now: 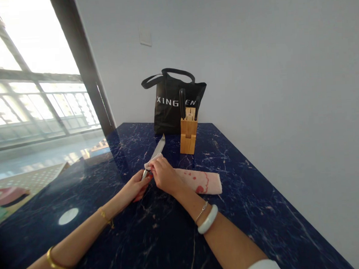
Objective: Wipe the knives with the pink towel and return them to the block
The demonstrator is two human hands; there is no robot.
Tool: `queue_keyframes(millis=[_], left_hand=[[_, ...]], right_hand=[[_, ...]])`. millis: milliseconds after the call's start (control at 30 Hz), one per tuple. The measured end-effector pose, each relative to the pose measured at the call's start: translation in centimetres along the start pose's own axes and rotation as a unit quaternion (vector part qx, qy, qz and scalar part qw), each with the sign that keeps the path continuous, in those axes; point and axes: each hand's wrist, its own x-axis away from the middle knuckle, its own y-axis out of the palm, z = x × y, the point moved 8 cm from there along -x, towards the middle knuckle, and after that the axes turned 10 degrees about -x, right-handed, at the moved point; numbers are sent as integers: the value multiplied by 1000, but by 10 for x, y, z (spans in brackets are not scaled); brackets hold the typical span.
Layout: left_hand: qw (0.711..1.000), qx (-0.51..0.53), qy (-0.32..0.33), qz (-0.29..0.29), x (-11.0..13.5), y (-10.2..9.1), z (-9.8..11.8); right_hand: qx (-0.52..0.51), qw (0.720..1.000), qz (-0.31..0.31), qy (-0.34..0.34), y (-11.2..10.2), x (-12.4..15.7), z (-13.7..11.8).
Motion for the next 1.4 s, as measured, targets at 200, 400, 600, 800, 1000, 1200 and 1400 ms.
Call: queue_keyframes(millis=[200, 400, 600, 800, 1000, 1200, 1400], left_hand=[[1000, -10, -4, 9, 0, 0, -3], [1000, -25, 1, -15, 2, 1, 0], [995, -91, -13, -38, 9, 7, 8], [999, -17, -6, -47, 2, 9, -3], [998, 31, -29, -46, 4, 7, -1], [996, -59, -17, -65, 6, 9, 2], [995, -75, -20, -57, 5, 8, -1]], right_hand=[[32, 999, 21, 30, -6, 1, 7], [4, 1000, 23, -1, -6, -1, 2], [0, 964, 230, 133, -50, 12, 54], [22, 960, 260, 102, -64, 13, 53], [-7, 993, 120, 20, -31, 0, 26], [38, 954, 275, 110, -72, 15, 63], [35, 958, 259, 116, -70, 16, 68]])
